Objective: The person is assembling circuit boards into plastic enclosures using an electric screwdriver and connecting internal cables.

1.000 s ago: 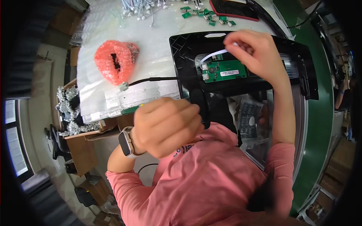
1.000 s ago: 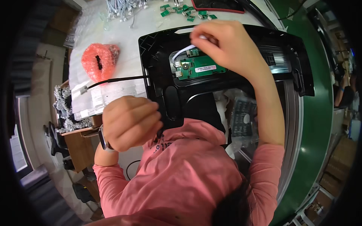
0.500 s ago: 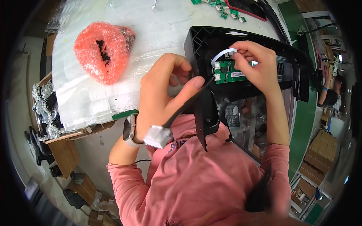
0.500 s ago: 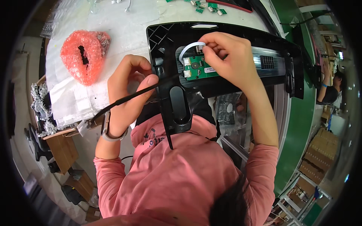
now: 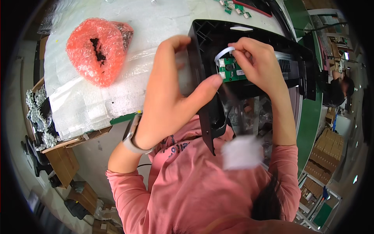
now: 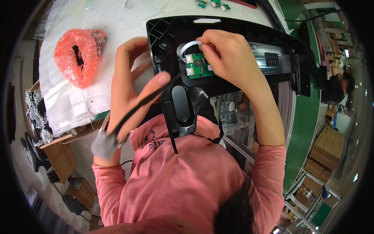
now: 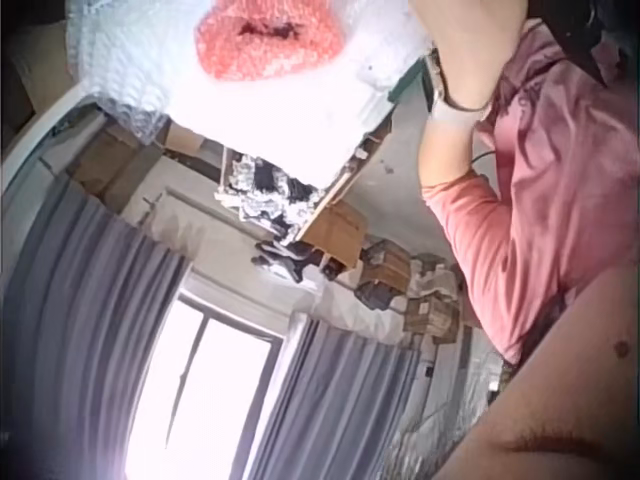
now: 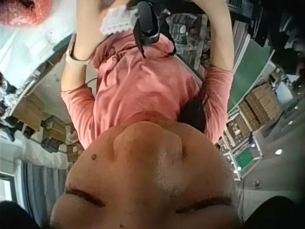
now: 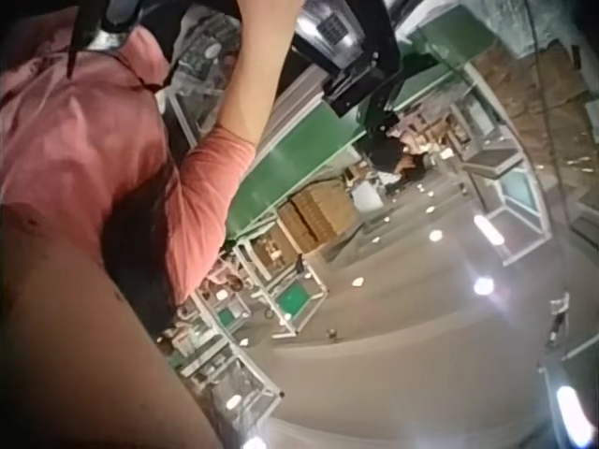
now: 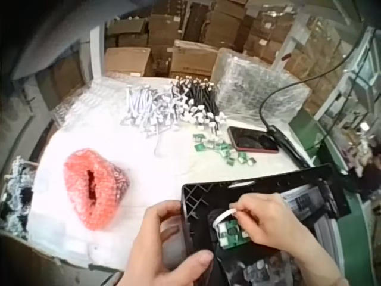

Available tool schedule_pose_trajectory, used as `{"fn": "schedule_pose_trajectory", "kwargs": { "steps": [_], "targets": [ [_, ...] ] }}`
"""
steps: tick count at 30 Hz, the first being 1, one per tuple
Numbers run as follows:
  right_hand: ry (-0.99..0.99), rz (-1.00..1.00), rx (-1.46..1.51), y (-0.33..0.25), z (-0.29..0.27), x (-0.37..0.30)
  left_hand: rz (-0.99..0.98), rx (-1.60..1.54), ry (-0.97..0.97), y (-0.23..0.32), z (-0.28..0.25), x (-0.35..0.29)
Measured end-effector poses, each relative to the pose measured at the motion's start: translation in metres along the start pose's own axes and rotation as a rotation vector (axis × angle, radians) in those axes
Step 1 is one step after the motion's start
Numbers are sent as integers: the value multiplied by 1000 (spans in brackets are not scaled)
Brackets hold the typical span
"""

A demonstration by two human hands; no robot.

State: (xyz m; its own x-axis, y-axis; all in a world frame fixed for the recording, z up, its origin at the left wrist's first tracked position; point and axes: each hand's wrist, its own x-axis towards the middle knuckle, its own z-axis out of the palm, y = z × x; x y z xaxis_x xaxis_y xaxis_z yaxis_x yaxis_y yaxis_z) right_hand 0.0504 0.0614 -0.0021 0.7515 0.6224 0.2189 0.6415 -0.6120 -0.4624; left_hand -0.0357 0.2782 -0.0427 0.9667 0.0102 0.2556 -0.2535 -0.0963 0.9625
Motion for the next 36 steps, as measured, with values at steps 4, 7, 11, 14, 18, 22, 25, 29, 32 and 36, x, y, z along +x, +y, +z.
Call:
{"fn": "schedule_pose_trajectory", "kwargs": {
  "steps": [4,7,11,14,18,22,25,29,32,36],
  "targets": [
    [-43,241,95,5,2,-9,35,-350,87,-2,34,13],
    [115,-30,29,19,-2,-14,-15,-416,79,-9,38,15],
    [73,358,-13,4,-29,-60,-64,-446,95,-4,38,11],
    [69,252,-152,-3,-20,-71,-84,-446,90,5,38,9],
    [91,188,-167,10,-22,-84,-104,-427,120,6,38,10],
    [142,-8,-187,23,-16,-84,-97,-395,129,7,39,9],
    [131,-126,-200,24,-18,-84,-109,-409,142,10,41,8],
    [82,-164,-189,18,-23,-88,-107,-405,171,8,43,10],
    [104,-148,-200,4,-28,-102,-108,-444,199,5,44,11],
    [68,-199,-323,-50,-41,-149,-123,-415,219,5,40,11]
  ]
}}
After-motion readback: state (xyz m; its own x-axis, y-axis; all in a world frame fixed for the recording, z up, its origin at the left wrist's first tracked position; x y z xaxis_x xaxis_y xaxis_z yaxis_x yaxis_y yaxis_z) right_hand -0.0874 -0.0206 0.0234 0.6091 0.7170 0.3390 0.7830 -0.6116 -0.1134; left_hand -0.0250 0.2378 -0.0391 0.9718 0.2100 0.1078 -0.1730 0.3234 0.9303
